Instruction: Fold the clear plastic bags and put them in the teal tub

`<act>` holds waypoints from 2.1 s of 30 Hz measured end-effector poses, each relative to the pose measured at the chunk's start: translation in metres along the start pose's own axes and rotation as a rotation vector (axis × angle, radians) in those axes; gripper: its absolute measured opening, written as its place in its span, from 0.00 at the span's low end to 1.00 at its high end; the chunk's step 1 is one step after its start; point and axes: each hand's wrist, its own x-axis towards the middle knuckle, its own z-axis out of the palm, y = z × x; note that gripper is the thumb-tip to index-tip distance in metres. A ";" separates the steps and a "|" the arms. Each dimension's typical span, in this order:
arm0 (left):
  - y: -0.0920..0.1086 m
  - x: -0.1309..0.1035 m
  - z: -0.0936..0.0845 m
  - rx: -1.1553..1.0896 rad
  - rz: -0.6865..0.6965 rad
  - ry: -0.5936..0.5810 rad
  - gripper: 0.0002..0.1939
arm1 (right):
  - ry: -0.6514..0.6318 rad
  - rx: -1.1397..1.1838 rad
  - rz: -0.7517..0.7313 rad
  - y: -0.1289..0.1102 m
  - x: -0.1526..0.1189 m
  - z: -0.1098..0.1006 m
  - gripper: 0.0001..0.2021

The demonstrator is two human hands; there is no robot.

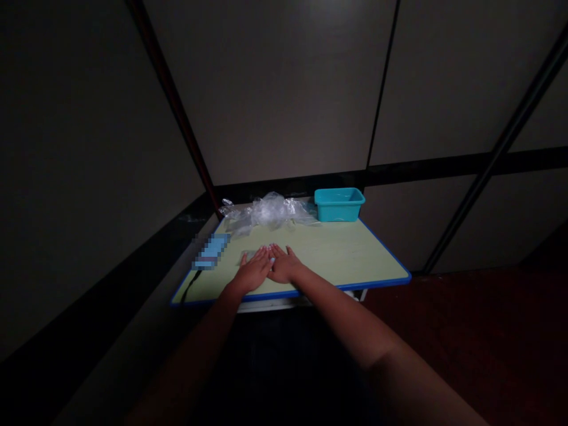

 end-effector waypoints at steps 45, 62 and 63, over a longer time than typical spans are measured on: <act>-0.058 -0.006 0.000 0.083 -0.239 0.075 0.36 | 0.058 0.023 -0.064 0.005 -0.002 0.005 0.36; -0.065 -0.014 -0.001 -0.221 -0.039 0.117 0.29 | 0.055 0.046 -0.069 0.007 -0.002 0.005 0.37; -0.068 -0.013 -0.002 -0.323 -0.052 0.187 0.30 | 0.052 0.046 -0.070 0.007 -0.002 0.005 0.37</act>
